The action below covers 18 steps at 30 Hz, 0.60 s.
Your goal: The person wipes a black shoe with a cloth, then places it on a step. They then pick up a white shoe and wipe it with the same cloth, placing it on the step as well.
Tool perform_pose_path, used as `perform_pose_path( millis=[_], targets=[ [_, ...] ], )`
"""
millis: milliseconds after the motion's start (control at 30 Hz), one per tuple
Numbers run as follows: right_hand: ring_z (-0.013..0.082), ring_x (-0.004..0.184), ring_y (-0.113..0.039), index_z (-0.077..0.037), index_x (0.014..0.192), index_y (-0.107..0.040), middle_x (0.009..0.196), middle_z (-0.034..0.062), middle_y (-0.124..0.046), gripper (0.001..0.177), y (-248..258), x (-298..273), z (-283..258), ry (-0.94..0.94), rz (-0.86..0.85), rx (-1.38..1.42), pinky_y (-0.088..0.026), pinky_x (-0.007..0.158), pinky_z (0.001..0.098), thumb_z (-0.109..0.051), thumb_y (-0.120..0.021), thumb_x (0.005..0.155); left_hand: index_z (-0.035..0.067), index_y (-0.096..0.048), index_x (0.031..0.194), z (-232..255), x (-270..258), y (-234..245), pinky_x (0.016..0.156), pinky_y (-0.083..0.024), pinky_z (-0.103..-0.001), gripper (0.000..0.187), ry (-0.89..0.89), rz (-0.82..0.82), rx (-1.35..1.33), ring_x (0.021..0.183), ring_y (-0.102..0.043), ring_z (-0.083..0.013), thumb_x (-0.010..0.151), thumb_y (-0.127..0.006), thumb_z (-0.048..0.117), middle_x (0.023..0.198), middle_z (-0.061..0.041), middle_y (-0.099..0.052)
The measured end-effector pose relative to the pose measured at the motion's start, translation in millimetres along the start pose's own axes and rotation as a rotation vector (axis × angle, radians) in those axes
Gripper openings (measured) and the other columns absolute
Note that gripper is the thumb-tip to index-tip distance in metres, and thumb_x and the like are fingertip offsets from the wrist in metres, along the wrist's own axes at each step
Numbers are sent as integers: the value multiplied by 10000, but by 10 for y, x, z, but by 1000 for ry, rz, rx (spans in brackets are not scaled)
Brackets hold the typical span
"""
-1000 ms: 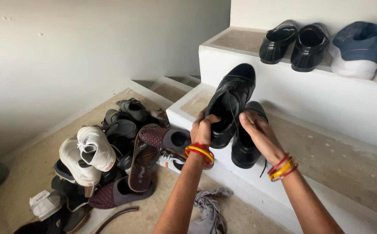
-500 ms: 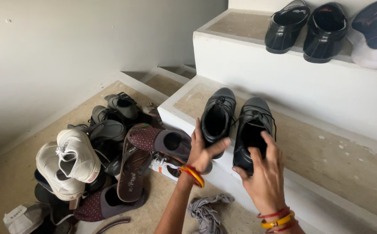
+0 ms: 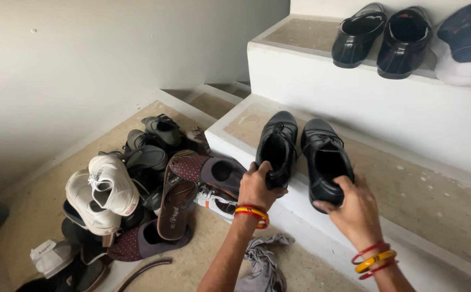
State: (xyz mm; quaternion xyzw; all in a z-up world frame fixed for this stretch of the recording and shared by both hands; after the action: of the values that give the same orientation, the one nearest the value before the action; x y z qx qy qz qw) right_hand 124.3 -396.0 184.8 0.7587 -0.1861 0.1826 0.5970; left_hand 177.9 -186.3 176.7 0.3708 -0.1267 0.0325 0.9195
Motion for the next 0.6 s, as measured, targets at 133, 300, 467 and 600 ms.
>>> perform_pose_path(
  millis=[133, 300, 467, 600],
  targets=[
    [443, 1252, -630, -65, 1274, -656, 1403, 285, -573, 595, 144, 339, 151, 309, 281, 41, -536, 965, 424, -380, -860, 813, 142, -546, 1300, -3, -141, -74, 895, -547, -477, 819, 26, 26, -48, 1072, -656, -435, 590, -948, 209, 1234, -213, -616],
    [261, 1036, -741, -26, 1235, -672, 1138, 158, -753, 543, -596, 1241, -54, 65, -111, 638, -594, 888, 392, -423, -747, 872, -55, -306, 1465, 64, -143, -183, 964, -512, -438, 1195, -92, 216, 49, 1308, -488, -425, 509, -975, 205, 1474, -293, -426],
    [328, 875, -737, -32, 1047, -766, 920, 192, -760, 409, -998, 1452, -256, 144, -179, 316, -571, 836, 409, -346, -841, 795, -72, -349, 1450, 20, -142, -219, 968, -529, -410, 1138, -70, 129, 205, 1374, -479, -375, 558, -972, 260, 1494, -276, -433],
    [307, 809, -752, -86, 840, -824, 838, 131, -780, 197, -618, 1537, -313, 175, -194, 315, -578, 818, 395, -270, -801, 772, -89, -327, 1469, -63, -169, -179, 952, -539, -405, 1152, 12, 38, 222, 1319, -533, -366, 586, -963, 293, 1495, -271, -434]
  ],
)
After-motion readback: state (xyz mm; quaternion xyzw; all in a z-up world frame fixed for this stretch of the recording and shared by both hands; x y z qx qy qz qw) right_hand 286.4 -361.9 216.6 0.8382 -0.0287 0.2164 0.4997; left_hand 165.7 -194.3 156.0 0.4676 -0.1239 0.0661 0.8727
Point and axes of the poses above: each hand's wrist, its own x-axis towards the middle knuckle, its own y-axis out of the back of the hand, z = x × y, the point moved 2 cm from there along x, towards the middle knuckle
